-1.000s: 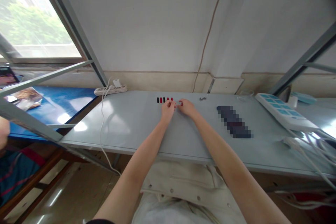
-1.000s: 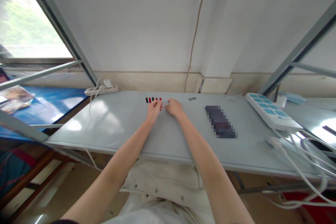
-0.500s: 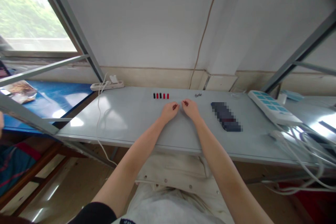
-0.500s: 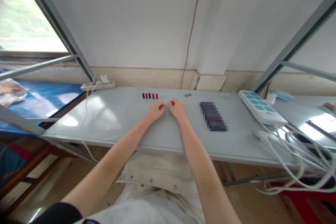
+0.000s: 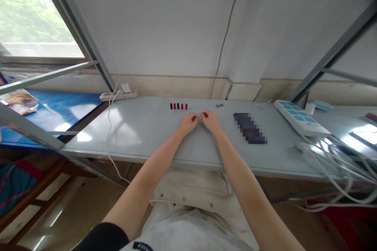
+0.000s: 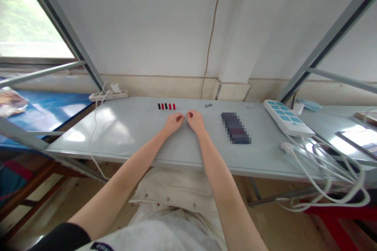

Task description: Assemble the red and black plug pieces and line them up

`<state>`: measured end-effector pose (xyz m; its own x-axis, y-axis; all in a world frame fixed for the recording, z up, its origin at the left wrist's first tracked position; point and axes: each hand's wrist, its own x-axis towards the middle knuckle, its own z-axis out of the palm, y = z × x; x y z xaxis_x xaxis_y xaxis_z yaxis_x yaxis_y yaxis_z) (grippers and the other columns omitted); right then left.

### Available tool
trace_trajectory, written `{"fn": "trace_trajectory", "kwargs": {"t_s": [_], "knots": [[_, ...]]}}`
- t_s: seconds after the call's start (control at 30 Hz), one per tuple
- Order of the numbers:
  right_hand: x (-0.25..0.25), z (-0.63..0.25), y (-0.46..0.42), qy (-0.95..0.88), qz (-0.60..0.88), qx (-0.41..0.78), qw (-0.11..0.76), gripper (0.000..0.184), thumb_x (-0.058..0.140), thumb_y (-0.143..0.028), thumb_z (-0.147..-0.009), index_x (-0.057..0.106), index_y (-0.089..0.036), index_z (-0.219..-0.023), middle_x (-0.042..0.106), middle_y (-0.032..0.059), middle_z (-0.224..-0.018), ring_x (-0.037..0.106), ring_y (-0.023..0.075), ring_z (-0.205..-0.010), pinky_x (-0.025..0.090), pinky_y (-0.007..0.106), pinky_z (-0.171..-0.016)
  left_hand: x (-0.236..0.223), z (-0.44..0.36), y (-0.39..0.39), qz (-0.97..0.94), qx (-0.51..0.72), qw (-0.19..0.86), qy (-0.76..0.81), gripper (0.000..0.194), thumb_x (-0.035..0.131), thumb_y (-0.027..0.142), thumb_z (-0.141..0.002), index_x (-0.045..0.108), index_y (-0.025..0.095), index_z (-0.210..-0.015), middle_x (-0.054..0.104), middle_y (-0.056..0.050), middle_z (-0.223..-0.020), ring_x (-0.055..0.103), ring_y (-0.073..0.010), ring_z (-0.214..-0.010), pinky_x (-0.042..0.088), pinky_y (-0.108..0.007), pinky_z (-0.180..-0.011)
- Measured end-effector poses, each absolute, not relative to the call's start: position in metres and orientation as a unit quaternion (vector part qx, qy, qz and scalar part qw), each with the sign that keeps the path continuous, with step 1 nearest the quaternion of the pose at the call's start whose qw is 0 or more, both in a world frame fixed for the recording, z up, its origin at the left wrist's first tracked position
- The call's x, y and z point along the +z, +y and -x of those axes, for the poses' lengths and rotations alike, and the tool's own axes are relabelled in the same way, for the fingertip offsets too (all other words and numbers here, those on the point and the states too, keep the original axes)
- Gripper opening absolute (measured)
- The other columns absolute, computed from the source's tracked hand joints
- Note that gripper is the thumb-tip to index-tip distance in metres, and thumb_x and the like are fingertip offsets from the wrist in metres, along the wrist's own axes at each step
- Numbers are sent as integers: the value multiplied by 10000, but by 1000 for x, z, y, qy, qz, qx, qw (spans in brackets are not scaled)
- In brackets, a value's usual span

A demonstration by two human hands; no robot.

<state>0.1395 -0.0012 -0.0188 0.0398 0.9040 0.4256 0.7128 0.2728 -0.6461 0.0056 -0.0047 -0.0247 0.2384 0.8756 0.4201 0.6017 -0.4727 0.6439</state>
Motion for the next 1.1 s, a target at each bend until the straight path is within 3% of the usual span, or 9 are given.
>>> {"fn": "trace_trajectory", "kwargs": {"t_s": [0.77, 0.93, 1.1], "knots": [[-25, -139, 1, -686, 586, 121, 414, 171, 460, -265, -744, 602, -181, -698, 597, 31, -617, 511, 128, -571, 391, 255, -607, -25, -5, -4, -769, 372, 160, 495, 250, 427, 293, -785, 619, 146, -723, 580, -14, -596, 487, -101, -552, 342, -218, -550], [-23, -139, -1, -689, 579, 125, 417, 187, 444, -269, -751, 599, -178, -699, 595, 32, -616, 510, 127, -568, 384, 254, -599, -19, 2, -5, -762, 349, 123, 531, 311, 440, 364, -787, 581, 175, -989, 612, -26, -679, 550, -139, -650, 387, -237, -629], [-21, -138, -2, -690, 586, 123, 407, 194, 440, -276, -752, 599, -179, -698, 578, 22, -577, 501, 128, -547, 379, 258, -594, -16, 11, 3, -722, 312, 65, 614, 552, 428, 283, -794, 285, 168, -1314, 625, -93, -814, 587, -195, -749, 405, -274, -682]]}}
